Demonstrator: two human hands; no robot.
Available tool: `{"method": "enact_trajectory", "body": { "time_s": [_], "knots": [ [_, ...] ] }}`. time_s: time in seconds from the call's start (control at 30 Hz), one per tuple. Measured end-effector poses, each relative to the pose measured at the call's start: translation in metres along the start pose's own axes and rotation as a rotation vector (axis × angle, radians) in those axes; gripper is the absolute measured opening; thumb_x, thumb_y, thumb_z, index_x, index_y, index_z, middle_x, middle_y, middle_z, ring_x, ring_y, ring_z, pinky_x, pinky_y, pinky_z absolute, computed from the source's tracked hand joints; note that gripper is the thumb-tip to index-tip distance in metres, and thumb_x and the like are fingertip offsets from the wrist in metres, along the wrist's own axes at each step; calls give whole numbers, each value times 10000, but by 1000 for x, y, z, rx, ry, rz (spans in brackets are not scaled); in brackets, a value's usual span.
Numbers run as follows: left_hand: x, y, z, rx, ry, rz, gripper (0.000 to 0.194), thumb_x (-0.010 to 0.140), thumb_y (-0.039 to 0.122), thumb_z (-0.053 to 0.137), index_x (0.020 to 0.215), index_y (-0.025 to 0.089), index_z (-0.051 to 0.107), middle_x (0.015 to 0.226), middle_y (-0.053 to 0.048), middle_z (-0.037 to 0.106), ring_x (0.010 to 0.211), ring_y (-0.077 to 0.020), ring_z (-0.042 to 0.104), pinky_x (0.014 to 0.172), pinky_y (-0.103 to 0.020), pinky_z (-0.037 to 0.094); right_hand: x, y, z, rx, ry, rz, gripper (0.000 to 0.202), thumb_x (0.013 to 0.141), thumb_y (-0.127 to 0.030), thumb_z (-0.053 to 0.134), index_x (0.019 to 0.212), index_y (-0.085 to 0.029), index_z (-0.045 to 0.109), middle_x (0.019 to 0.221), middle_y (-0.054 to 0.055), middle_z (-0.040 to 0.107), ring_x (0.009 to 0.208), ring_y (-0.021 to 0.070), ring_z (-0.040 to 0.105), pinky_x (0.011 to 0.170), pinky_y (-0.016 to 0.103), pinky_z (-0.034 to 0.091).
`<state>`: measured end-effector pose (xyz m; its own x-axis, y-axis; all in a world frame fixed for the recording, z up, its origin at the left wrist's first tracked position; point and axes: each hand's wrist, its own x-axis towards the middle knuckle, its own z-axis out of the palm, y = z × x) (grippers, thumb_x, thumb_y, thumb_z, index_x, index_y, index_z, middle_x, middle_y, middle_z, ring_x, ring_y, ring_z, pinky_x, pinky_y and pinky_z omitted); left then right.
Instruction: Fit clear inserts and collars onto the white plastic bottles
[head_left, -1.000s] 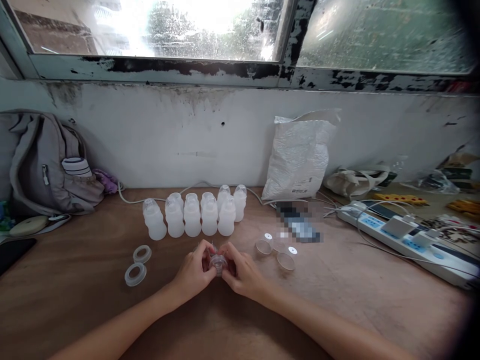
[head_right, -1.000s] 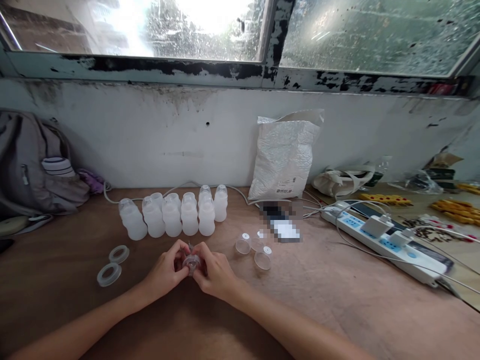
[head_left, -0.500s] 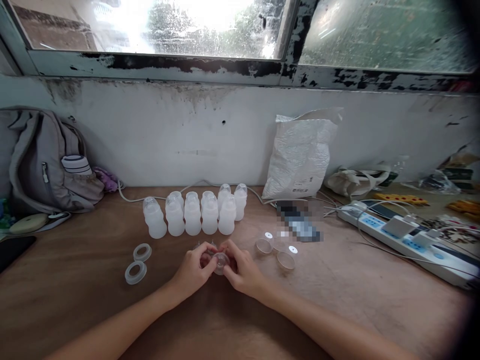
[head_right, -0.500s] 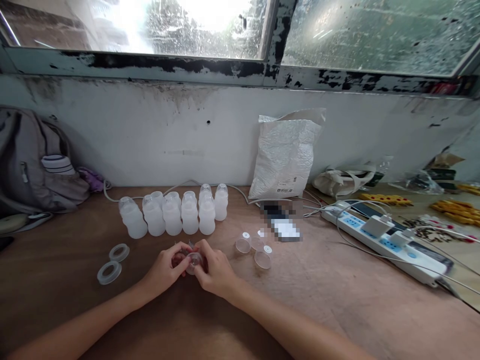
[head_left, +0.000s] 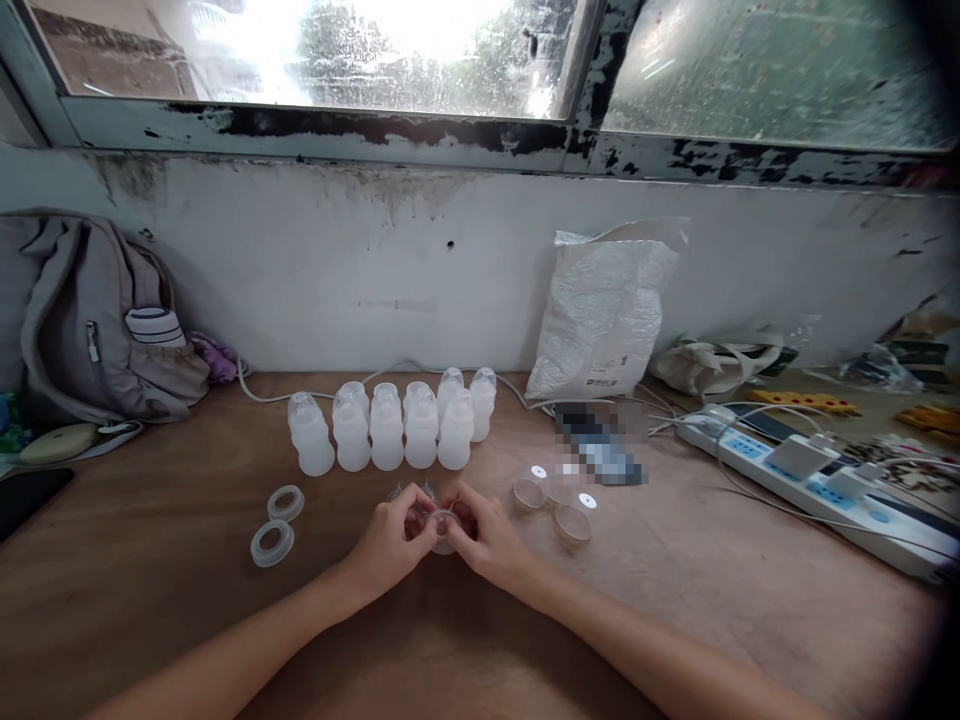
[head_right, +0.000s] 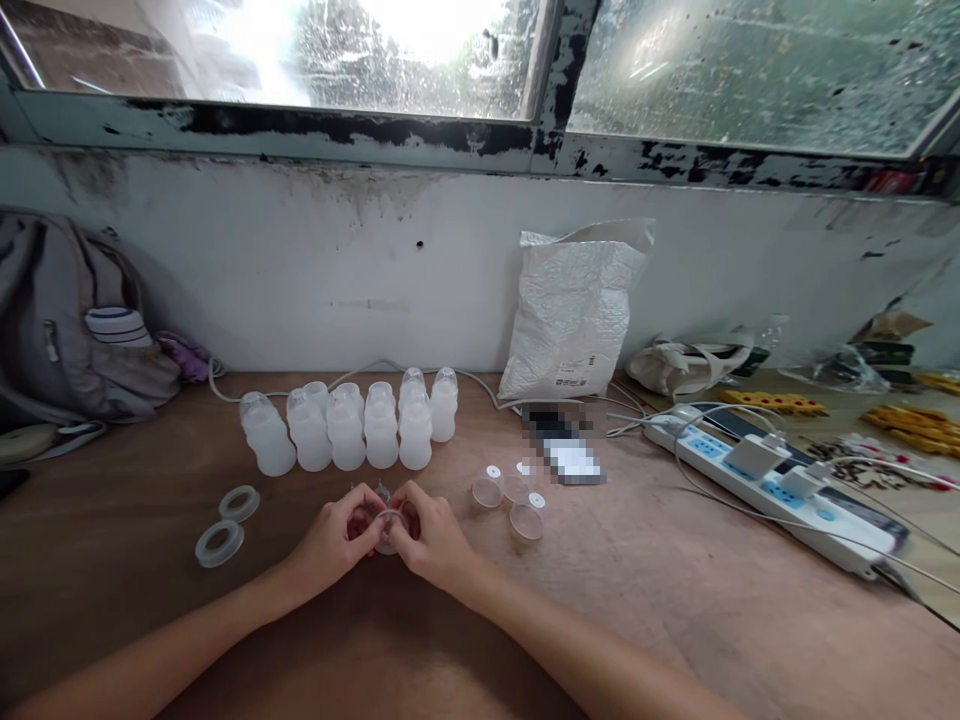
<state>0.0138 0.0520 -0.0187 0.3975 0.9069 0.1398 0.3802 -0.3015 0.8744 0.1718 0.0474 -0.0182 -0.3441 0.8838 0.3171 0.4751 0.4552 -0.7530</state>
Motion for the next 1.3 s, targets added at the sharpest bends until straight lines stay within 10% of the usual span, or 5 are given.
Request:
{"method": "enact_trajectory", "body": {
  "time_s": [1.3],
  "knots": [
    [-4,3,0,180,44,118,108,692,127,442,771,198,424,594,45,489,522,-98,456,516,-202,342,-4,3,3,-120,-42,-93,196,671,-94,428,816,-211,368,619,-42,489,505,100,417,501,201,310]
  ]
}}
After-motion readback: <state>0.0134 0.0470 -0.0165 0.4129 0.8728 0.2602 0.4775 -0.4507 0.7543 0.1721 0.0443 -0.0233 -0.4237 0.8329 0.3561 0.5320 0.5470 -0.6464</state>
